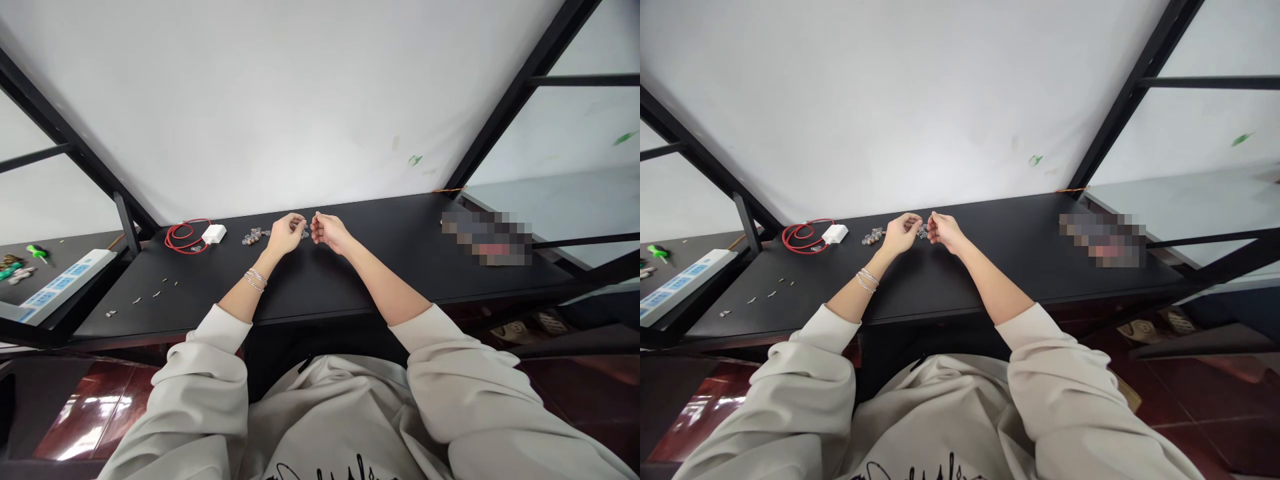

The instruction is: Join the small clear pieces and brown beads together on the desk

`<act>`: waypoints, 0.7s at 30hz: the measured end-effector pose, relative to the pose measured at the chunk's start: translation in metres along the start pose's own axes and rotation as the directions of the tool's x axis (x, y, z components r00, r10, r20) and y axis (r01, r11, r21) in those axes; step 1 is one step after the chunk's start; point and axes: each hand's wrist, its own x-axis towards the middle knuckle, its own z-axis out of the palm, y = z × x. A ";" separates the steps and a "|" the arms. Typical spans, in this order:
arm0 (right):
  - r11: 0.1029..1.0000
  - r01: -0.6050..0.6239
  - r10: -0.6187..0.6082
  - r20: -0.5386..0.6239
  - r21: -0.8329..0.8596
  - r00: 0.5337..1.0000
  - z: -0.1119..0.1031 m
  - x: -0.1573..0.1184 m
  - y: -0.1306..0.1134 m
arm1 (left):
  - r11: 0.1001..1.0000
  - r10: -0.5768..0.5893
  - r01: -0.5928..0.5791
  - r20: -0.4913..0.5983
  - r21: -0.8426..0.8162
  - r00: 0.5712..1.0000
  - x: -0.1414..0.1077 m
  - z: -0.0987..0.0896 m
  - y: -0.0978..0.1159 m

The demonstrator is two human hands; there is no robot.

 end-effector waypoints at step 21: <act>0.910 0.152 -0.353 -0.527 -0.387 0.773 -0.056 0.033 -0.006 | 0.999 0.041 -0.041 -0.020 0.017 0.999 0.000 0.001 -0.005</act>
